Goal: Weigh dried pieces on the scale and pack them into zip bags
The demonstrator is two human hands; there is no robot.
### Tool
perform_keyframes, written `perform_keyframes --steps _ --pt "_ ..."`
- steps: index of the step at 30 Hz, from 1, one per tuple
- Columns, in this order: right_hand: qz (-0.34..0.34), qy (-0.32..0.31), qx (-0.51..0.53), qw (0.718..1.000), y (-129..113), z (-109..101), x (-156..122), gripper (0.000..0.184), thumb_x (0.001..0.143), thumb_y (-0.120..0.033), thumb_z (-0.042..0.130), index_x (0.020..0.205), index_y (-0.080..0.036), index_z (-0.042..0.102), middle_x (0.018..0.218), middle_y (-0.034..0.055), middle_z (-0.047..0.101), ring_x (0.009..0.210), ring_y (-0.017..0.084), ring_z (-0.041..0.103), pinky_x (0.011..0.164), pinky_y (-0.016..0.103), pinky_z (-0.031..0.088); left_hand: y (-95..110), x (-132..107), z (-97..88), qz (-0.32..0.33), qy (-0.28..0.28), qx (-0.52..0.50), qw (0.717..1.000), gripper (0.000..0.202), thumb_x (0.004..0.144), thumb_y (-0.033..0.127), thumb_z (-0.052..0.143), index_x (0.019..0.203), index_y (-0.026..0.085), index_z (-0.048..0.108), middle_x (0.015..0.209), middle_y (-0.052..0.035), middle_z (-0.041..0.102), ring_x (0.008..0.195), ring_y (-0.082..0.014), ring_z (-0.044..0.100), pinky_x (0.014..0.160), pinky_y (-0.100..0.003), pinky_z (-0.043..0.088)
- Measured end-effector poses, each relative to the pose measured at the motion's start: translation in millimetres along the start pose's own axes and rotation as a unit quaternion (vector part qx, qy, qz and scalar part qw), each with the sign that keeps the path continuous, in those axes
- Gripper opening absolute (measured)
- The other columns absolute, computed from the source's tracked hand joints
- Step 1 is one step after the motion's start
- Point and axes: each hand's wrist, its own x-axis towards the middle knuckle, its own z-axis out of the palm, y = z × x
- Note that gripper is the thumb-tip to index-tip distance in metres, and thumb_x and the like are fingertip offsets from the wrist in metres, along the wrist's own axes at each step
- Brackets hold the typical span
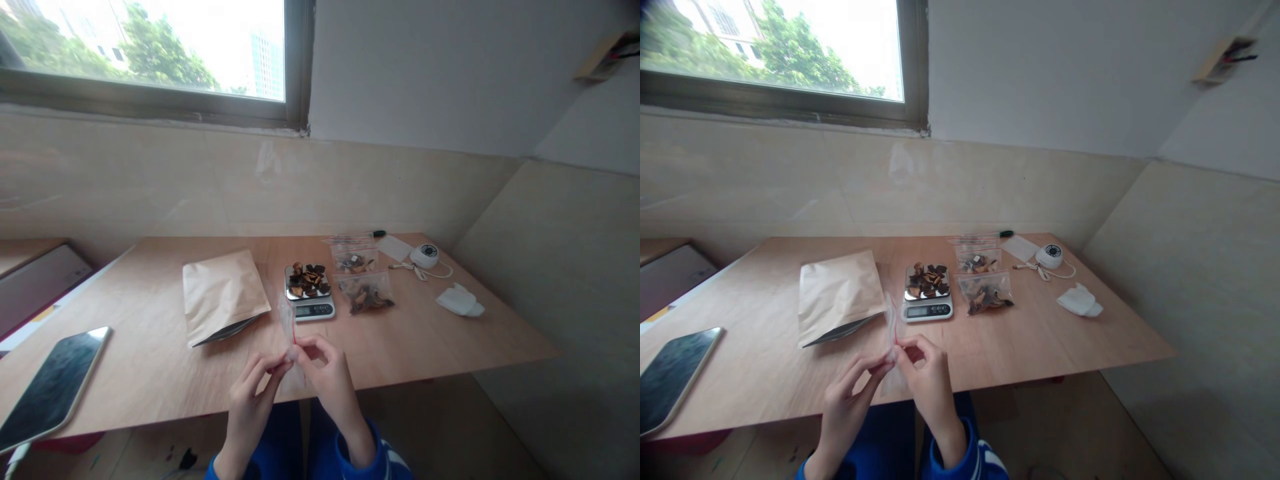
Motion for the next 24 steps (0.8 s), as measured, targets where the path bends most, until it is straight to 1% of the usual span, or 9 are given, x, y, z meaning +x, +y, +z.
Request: perform_keyframes --steps 2,5,8,11,13,16,18,21,24 --pt "-0.004 0.040 -0.027 0.999 5.3 -3.7 2.5 0.019 0.083 -0.032 0.058 0.085 -0.016 0.068 0.079 0.0055 0.071 0.073 0.019 0.066 0.067 0.026 0.051 0.5 1.4 -4.4 -0.007 0.025 0.011 1.000 0.006 0.083 0.019 0.061 0.086 0.022 0.066 0.079 0.0001 0.065 0.073 -0.0132 0.063 0.065 -0.022 0.051" --pt "0.002 0.099 -0.049 0.994 15.3 -12.5 7.8 0.019 0.082 -0.031 0.057 0.084 -0.015 0.066 0.075 0.0052 0.069 0.068 0.018 0.065 0.064 0.027 0.051 -0.1 4.2 -12.0 -0.038 0.091 0.041 0.994 0.003 0.083 0.021 0.062 0.084 0.021 0.064 0.077 0.0006 0.063 0.071 -0.0127 0.060 0.063 -0.023 0.048" --pt "0.014 0.097 -0.045 0.994 21.2 -20.1 13.1 0.022 0.082 -0.036 0.059 0.085 -0.015 0.066 0.070 0.0048 0.067 0.066 0.018 0.064 0.063 0.028 0.052 -0.4 7.6 -17.6 -0.052 0.107 0.053 0.991 0.003 0.082 0.023 0.063 0.082 0.021 0.062 0.076 0.0007 0.061 0.071 -0.0131 0.058 0.061 -0.023 0.046" --pt "-0.026 0.056 -0.053 0.997 22.7 -25.8 22.8 0.029 0.087 -0.040 0.054 0.098 -0.017 0.066 0.089 0.0079 0.069 0.079 0.019 0.066 0.071 0.029 0.054 0.3 13.9 -20.6 -0.022 0.104 0.076 0.991 0.004 0.083 0.023 0.062 0.081 0.021 0.059 0.081 -0.0004 0.059 0.077 -0.0143 0.058 0.069 -0.026 0.047" --pt "-0.082 0.069 -0.088 0.990 26.1 -30.8 36.3 0.031 0.090 -0.041 0.049 0.106 -0.019 0.063 0.107 0.0102 0.065 0.094 0.020 0.064 0.079 0.031 0.054 1.2 21.2 -21.8 0.012 0.112 0.108 0.988 0.005 0.082 0.023 0.062 0.080 0.020 0.058 0.090 -0.0028 0.059 0.087 -0.0167 0.058 0.079 -0.031 0.047" --pt "-0.142 0.113 -0.185 0.966 39.5 -39.6 67.5 0.031 0.090 -0.036 0.046 0.108 -0.017 0.062 0.113 0.0136 0.060 0.107 0.024 0.058 0.090 0.039 0.050 2.0 35.7 -21.7 0.043 0.123 0.137 0.982 0.006 0.083 0.024 0.061 0.080 0.020 0.057 0.106 -0.0065 0.058 0.102 -0.0211 0.057 0.090 -0.038 0.045" --pt "-0.145 0.122 -0.270 0.944 51.6 -43.8 90.3 0.032 0.087 -0.031 0.049 0.112 -0.015 0.060 0.114 0.0162 0.058 0.113 0.028 0.054 0.098 0.045 0.044 1.6 44.8 -19.2 0.033 0.122 0.134 0.983 0.008 0.084 0.025 0.059 0.080 0.020 0.055 0.113 -0.0080 0.058 0.107 -0.0224 0.057 0.091 -0.040 0.046" --pt "-0.117 0.093 -0.377 0.914 66.6 -43.9 117.1 0.049 0.082 -0.031 0.056 0.127 -0.012 0.052 0.131 0.0206 0.049 0.123 0.034 0.045 0.102 0.052 0.039 -1.2 52.5 -11.4 -0.005 0.129 0.114 0.985 0.010 0.087 0.027 0.054 0.081 0.020 0.050 0.117 -0.0099 0.059 0.111 -0.0231 0.057 0.092 -0.040 0.047" --pt "-0.099 0.044 -0.433 0.895 73.1 -38.7 131.6 0.059 0.082 -0.032 0.058 0.135 -0.009 0.045 0.141 0.0216 0.041 0.130 0.036 0.039 0.105 0.051 0.036 -5.3 52.5 -2.1 -0.035 0.138 0.090 0.986 0.011 0.089 0.030 0.052 0.085 0.020 0.049 0.121 -0.0120 0.058 0.118 -0.0244 0.054 0.095 -0.042 0.045"
